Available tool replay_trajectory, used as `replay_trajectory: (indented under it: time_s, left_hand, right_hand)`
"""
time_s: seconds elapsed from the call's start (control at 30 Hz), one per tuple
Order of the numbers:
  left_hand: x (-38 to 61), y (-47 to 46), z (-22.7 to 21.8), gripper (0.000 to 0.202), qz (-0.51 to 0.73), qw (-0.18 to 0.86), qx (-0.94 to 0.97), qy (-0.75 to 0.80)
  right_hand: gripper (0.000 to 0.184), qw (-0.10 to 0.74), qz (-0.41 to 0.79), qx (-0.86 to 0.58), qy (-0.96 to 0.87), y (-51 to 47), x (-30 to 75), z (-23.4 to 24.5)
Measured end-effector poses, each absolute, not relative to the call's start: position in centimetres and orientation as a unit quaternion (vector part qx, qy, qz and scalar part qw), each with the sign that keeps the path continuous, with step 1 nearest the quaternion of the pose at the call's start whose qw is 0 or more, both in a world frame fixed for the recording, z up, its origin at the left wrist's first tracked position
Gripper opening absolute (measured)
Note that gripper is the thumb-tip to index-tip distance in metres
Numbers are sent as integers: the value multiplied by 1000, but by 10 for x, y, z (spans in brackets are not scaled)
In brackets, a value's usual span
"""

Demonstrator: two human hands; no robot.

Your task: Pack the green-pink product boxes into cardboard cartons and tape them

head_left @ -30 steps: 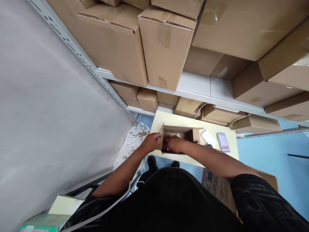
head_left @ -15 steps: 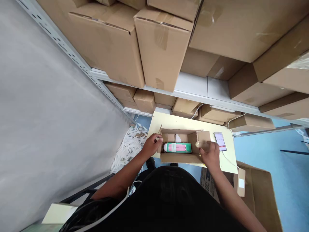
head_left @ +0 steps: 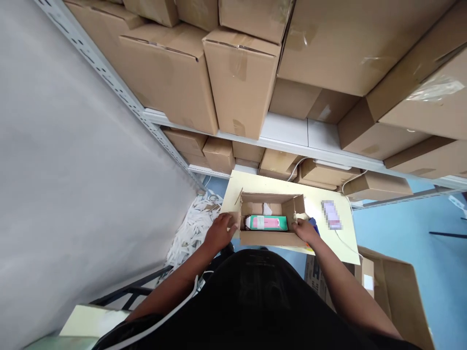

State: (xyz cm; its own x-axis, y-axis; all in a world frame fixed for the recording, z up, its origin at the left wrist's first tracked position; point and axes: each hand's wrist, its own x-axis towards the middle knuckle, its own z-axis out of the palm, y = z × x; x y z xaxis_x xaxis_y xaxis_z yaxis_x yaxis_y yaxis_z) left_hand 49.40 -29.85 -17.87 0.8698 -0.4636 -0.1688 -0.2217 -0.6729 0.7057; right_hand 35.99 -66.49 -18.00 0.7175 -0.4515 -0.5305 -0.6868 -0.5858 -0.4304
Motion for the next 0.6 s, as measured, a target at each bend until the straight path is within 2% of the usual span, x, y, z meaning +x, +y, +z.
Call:
replay_trajectory:
  time_s: [0.1, 0.17, 0.27, 0.43, 0.6]
  left_hand:
    - [477, -324, -186, 73, -268, 437, 857, -52]
    - [464, -338, -189, 85, -310, 517, 796, 60]
    - [439, -352, -187, 95, -274, 626, 706, 186]
    - [386, -363, -169, 90, -85, 750, 590, 285]
    - [331, -350, -150, 67, 35, 787, 520, 329]
  right_hand:
    - [24, 293, 171, -897, 283, -671, 365, -187]
    - [26, 297, 155, -904, 264, -677, 366, -189]
    - [27, 306, 139, -913, 230, -688, 368, -186]
    - [26, 318, 123, -929, 141, -696, 378, -165]
    - [26, 331, 124, -935, 32, -668, 387, -149]
